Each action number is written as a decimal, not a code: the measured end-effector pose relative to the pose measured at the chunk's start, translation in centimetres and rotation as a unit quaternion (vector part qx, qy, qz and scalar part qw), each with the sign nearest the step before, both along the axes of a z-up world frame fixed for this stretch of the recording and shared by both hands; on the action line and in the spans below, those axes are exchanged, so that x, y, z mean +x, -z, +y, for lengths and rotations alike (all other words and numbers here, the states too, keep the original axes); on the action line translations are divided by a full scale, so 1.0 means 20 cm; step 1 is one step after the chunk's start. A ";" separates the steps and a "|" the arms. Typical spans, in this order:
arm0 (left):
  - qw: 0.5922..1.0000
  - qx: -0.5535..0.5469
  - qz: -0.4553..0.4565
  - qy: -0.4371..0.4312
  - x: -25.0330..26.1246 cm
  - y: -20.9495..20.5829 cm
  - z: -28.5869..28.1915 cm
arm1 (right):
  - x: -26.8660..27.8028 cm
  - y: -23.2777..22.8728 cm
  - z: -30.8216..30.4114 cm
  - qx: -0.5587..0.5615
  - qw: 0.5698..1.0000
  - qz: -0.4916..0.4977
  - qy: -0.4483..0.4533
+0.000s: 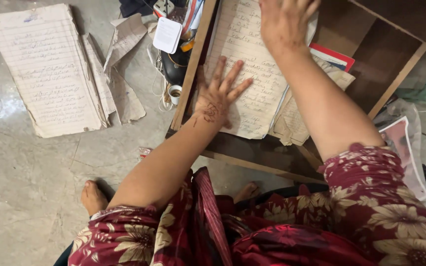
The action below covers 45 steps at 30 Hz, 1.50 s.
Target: Organizing various items including notebooks, papers, and small electronics inside a desk drawer.
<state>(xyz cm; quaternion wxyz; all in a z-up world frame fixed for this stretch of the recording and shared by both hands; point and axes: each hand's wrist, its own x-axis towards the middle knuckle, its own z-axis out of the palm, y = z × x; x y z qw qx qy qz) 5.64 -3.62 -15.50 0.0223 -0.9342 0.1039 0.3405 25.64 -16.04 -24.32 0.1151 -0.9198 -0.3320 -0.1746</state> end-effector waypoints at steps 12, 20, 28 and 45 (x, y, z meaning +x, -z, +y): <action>0.996 0.039 0.068 0.037 -0.01 -0.02 0.00 | -0.11 -0.41 0.00 -0.200 0.938 0.283 0.021; 0.998 -0.027 0.022 0.043 -0.07 0.04 0.06 | -0.66 -0.16 -0.09 -0.200 0.964 0.171 -0.047; 0.955 -0.230 -0.132 0.134 -0.24 -0.13 0.66 | -0.72 -0.40 0.25 0.045 0.962 0.255 -0.081; 0.779 -0.249 -0.128 -0.562 -1.07 1.11 2.55 | -1.37 0.17 1.87 0.036 0.828 0.556 0.064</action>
